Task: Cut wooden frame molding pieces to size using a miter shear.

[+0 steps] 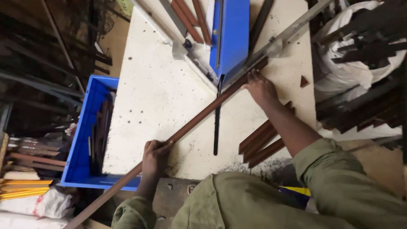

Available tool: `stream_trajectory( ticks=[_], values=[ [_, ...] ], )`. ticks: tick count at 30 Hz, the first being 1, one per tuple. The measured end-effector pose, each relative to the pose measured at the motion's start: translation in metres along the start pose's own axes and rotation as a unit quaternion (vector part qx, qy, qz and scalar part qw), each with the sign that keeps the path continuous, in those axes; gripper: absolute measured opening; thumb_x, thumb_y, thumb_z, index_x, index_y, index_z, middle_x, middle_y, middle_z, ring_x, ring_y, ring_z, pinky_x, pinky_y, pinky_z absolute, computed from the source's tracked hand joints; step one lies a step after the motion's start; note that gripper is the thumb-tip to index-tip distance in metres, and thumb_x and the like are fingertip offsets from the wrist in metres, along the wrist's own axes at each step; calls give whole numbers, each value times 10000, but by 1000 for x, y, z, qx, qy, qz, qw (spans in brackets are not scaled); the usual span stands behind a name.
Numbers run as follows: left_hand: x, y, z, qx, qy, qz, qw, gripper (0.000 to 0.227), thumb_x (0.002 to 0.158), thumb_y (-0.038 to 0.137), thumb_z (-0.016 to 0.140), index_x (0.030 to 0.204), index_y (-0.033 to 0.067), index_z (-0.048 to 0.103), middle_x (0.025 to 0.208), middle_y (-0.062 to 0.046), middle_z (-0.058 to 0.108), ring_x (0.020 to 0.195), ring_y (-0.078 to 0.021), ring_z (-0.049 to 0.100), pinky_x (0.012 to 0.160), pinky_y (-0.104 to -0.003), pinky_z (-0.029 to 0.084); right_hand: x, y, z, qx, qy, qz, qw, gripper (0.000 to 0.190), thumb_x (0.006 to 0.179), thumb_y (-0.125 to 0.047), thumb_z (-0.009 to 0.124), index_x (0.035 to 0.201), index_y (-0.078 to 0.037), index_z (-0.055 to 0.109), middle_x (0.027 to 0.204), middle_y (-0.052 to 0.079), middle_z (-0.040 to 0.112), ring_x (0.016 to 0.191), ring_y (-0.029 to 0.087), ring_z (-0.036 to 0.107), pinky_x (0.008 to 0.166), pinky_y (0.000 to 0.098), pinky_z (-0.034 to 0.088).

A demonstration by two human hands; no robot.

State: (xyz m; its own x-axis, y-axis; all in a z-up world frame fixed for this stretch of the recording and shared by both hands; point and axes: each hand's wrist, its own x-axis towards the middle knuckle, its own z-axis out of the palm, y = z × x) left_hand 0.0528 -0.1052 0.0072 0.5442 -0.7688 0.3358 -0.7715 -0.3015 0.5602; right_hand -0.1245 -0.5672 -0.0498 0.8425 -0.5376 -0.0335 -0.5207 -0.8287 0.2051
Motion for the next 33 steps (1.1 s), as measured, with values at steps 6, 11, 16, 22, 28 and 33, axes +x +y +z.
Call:
stream_trajectory(
  ticks=[6, 11, 16, 22, 28, 33],
  values=[
    [44, 6, 6, 1, -2, -2, 1000, 296, 806, 46, 771, 1068, 168, 832, 850, -67, 634, 871, -274, 592, 767, -371, 535, 44, 26, 5, 1, 21, -2, 1000, 725, 1055, -568, 532, 1509, -3, 525, 1568, 190, 489, 1469, 288, 498, 1173, 358, 460],
    [57, 8, 10, 5, -17, -19, 1000, 175, 870, 104, 777, 1025, 161, 835, 891, -66, 637, 906, -264, 592, 772, -372, 537, 49, 30, -39, 55, -75, 46, 995, 617, 1050, -587, 603, 1464, -131, 644, 1566, 119, 569, 1439, 378, 501, 1229, 453, 423],
    [34, 7, 4, -8, -33, -40, 999, 199, 871, 97, 775, 1046, 169, 837, 897, -66, 637, 917, -263, 590, 794, -371, 541, 23, 29, -62, 158, -66, 28, 985, 585, 926, -522, 665, 1446, -255, 657, 1597, 107, 438, 1559, 355, 287, 1289, 493, 322],
    [-10, -10, 9, 1, -25, -17, 1000, 280, 827, 77, 782, 1076, 192, 837, 900, -43, 662, 902, -254, 597, 808, -363, 552, -79, 11, -54, 94, -51, -156, 982, 687, 943, -611, 544, 1523, -247, 494, 1658, 164, 209, 1497, 432, 208, 1199, 625, 147],
    [-38, 14, 23, -17, -30, -18, 999, 297, 810, 63, 773, 1068, 190, 842, 878, -54, 672, 895, -260, 597, 802, -364, 545, -181, -23, -39, 232, 20, -108, 967, 429, 991, -460, 628, 1322, -187, 658, 1571, 130, 488, 1494, 320, 418, 1245, 537, 314],
    [-25, 67, 65, -40, -59, 14, 997, 219, 891, 70, 725, 1067, 137, 835, 879, -107, 675, 897, -290, 604, 810, -410, 525, -157, -98, -79, 257, 178, -183, 932, 514, 861, -323, 752, 1323, -104, 706, 1477, 168, 570, 1388, 333, 487, 1146, 531, 409]
  ],
)
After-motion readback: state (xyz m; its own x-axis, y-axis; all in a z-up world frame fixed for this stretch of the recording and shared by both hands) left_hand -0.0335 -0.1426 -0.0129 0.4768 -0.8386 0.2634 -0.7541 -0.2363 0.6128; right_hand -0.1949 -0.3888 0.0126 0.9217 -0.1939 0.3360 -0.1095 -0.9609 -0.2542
